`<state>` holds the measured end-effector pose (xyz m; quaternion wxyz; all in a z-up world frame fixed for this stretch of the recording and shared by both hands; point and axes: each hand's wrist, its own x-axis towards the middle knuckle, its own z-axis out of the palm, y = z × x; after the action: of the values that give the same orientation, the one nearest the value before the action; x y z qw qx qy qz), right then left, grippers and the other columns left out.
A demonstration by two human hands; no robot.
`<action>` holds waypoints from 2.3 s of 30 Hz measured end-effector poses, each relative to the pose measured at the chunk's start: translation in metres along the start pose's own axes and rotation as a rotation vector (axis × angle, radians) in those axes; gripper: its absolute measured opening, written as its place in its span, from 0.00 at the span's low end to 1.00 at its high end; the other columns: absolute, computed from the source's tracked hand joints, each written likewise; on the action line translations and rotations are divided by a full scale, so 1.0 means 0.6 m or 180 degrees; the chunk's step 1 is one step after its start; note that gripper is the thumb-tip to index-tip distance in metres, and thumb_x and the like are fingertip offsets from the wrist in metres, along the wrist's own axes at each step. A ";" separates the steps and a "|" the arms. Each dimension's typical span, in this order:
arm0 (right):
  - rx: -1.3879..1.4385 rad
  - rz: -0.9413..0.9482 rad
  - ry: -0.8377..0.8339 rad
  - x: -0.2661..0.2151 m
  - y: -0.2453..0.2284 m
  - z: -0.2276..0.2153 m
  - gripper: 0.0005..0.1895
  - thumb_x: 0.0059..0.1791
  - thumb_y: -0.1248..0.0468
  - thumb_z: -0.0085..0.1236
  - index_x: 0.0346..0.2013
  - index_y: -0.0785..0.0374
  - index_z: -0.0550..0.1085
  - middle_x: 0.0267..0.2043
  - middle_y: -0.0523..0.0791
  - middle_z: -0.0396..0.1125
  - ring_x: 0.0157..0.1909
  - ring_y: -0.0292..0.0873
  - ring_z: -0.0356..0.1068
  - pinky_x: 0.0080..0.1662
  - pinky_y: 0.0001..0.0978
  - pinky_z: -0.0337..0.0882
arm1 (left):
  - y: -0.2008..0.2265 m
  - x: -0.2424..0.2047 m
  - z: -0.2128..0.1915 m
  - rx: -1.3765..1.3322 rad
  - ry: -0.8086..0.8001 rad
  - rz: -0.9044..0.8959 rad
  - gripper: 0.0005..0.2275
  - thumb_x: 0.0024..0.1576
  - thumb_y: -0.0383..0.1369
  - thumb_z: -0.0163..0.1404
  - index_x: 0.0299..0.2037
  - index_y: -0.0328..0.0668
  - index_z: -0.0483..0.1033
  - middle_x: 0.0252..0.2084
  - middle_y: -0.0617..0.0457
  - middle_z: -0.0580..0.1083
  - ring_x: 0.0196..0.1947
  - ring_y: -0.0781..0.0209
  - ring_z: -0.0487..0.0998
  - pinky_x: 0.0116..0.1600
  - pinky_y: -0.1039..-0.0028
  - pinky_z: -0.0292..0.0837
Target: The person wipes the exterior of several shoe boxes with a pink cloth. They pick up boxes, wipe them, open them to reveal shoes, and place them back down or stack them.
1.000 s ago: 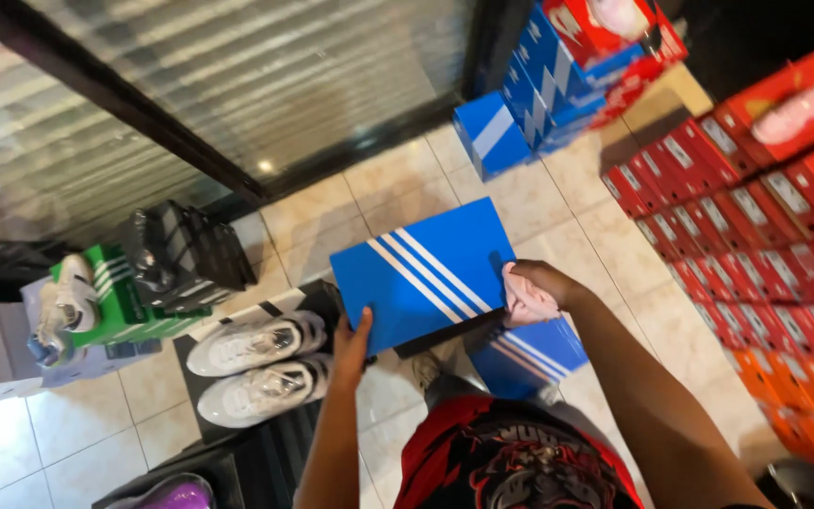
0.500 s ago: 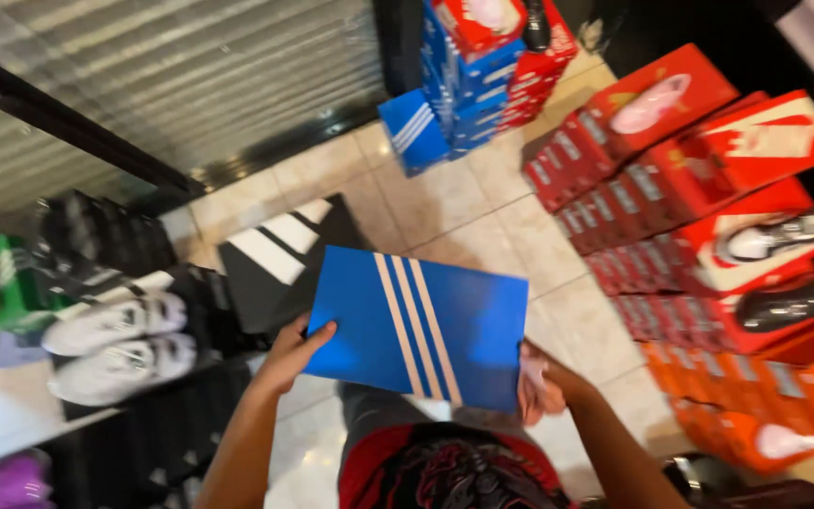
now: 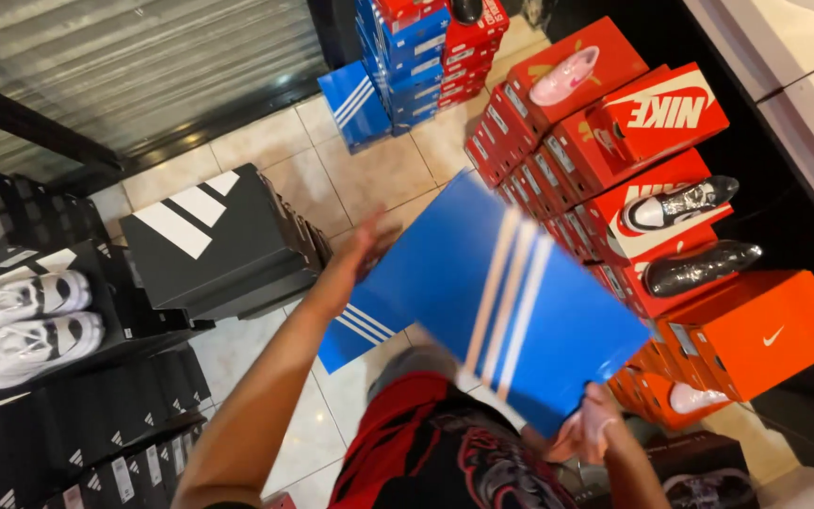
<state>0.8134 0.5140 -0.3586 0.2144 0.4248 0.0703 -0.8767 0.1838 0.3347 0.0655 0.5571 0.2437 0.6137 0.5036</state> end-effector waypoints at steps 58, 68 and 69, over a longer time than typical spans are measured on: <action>-0.3432 -0.2014 0.0853 1.038 -1.186 0.408 0.29 0.52 0.54 0.59 0.64 0.63 0.64 0.57 0.51 0.67 0.55 0.48 0.69 0.56 0.40 0.70 | -0.599 1.214 -0.669 -0.0664 0.2412 -0.0712 0.31 0.64 0.58 0.38 0.75 0.61 0.53 0.69 0.32 0.64 0.68 0.32 0.64 0.70 0.49 0.63; 0.1215 -0.0607 -0.1109 1.382 -1.146 0.089 0.15 0.57 0.47 0.44 0.37 0.52 0.69 0.30 0.44 0.64 0.28 0.37 0.67 0.34 0.28 0.64 | -0.551 1.243 -0.692 -0.0643 0.2457 -0.0564 0.32 0.67 0.58 0.33 0.77 0.55 0.45 0.75 0.34 0.55 0.74 0.33 0.54 0.75 0.48 0.54; 0.1487 -0.0459 -0.1127 1.308 -1.124 0.135 0.15 0.56 0.47 0.44 0.38 0.52 0.70 0.34 0.43 0.65 0.32 0.37 0.68 0.39 0.30 0.65 | -0.572 1.245 -0.690 -0.0647 0.2453 -0.0573 0.32 0.67 0.58 0.33 0.77 0.55 0.45 0.75 0.34 0.55 0.74 0.33 0.54 0.75 0.48 0.54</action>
<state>0.0323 0.8467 -0.9552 0.0570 0.2970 -0.1417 -0.9426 -0.3057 0.7053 -0.6202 0.3494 -0.0738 0.7435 0.5654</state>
